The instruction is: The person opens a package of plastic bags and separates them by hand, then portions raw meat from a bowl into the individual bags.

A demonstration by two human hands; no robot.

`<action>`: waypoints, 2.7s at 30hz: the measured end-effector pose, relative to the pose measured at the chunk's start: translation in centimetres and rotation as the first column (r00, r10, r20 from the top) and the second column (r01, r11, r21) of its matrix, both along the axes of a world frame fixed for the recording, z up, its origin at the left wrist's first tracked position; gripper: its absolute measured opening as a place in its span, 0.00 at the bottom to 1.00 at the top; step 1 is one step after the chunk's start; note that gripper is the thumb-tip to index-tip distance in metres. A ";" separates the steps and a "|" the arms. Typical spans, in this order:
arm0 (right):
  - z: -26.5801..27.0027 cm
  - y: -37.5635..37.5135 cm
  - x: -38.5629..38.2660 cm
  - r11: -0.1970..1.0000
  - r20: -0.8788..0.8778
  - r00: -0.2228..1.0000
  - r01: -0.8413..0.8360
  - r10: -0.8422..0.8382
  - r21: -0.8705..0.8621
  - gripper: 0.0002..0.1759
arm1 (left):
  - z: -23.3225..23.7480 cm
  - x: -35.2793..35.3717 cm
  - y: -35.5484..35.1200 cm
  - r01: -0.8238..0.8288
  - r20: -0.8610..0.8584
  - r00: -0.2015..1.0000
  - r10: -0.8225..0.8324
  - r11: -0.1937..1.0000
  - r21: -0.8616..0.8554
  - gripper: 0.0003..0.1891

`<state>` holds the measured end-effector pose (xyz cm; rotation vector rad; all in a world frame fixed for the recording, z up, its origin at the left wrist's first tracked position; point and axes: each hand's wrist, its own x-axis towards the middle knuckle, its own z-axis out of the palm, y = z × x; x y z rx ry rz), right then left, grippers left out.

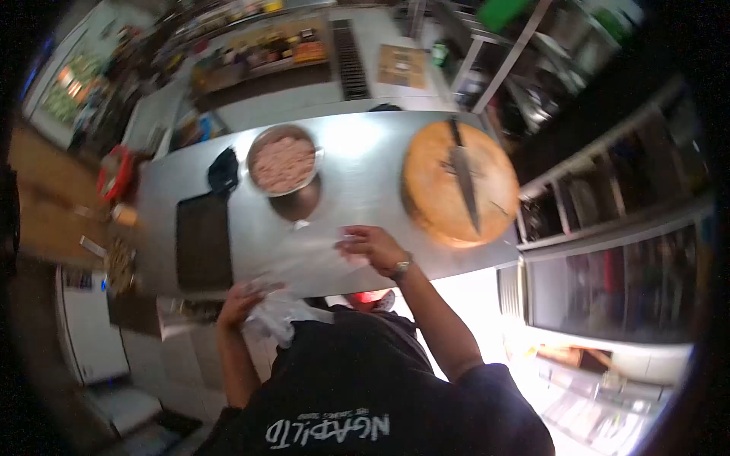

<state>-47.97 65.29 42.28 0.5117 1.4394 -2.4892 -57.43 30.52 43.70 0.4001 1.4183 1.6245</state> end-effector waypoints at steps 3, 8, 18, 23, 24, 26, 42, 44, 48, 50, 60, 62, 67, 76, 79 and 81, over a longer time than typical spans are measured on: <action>-0.7 0.9 1.1 0.990 -0.064 0.998 0.024 -0.016 0.135 0.24 | 0.1 0.6 0.4 -0.116 0.005 0.993 0.116 0.993 -0.017 0.43; -0.1 0.2 1.7 0.552 -0.266 0.905 0.415 -0.333 0.723 0.14 | 3.2 2.0 0.3 -0.473 -0.556 0.798 0.231 0.813 -0.341 0.25; 1.4 -9.8 3.7 0.642 -0.513 0.857 0.419 -0.046 0.642 0.15 | 4.0 4.1 9.5 -0.005 -0.568 0.790 -0.232 0.923 -0.384 0.22; 3.5 -7.2 5.0 0.694 -0.301 0.921 0.049 0.246 0.719 0.19 | 3.5 4.7 9.6 -0.199 -0.670 0.687 -0.280 0.814 -0.545 0.19; 2.8 -6.7 4.8 0.692 -0.304 0.922 0.056 0.241 0.719 0.19 | 1.5 3.3 8.1 -0.136 -0.581 0.788 -0.205 0.862 -0.488 0.17; 0.1 -5.6 3.9 0.788 -0.273 0.945 0.027 0.181 0.616 0.17 | -1.1 1.3 5.7 -0.080 -0.473 0.870 -0.140 0.906 -0.416 0.16; -2.3 -7.9 3.6 0.990 -0.496 0.861 -0.141 0.115 -0.016 0.25 | -4.8 2.1 1.2 -0.263 0.123 0.948 0.294 0.940 -0.219 0.19; -1.3 -8.1 3.7 0.702 -0.146 0.989 -0.087 -0.024 -0.707 0.24 | -4.3 2.5 0.7 -0.237 0.188 0.942 0.278 0.948 -0.214 0.19; -4.7 -8.8 2.3 0.526 -0.100 0.994 -0.102 0.032 -0.844 0.24 | -3.2 2.3 0.7 -0.233 0.196 0.942 0.274 0.950 -0.210 0.20; -2.1 -8.7 1.5 0.897 0.077 0.982 -0.127 0.175 -0.424 0.26 | -1.9 3.1 2.1 -0.243 0.169 0.946 0.277 0.950 -0.199 0.19; -1.3 -9.4 0.6 0.907 -0.069 0.926 -0.346 0.372 0.241 0.29 | -2.2 3.6 0.3 -0.203 0.180 0.960 0.215 0.976 -0.082 0.26; -1.7 -9.6 0.1 0.883 -0.120 0.936 -0.263 0.332 0.388 0.27 | -1.8 3.1 0.2 -0.199 0.212 0.954 0.212 0.977 -0.083 0.25; -2.1 -9.7 -0.4 0.940 -0.088 0.959 -0.241 0.269 0.242 0.26 | -1.4 2.2 -0.2 -0.217 0.239 0.947 0.215 0.976 -0.019 0.24; -9.4 -2.8 -0.2 0.405 0.150 0.948 -0.025 -0.280 0.914 0.13 | 1.1 -1.0 0.4 -0.400 -0.564 0.810 0.160 0.855 -0.332 0.19; -10.9 -3.4 -0.6 0.361 0.194 0.933 -0.076 -0.304 0.929 0.12 | 2.8 -2.6 2.6 -0.269 -0.513 0.849 -0.129 0.731 -0.628 0.24; -12.3 -4.3 -0.8 0.477 0.098 0.932 0.087 -0.349 0.874 0.12 | 0.4 -3.7 3.8 -0.193 -0.607 0.634 -0.479 0.662 -0.724 0.35</action>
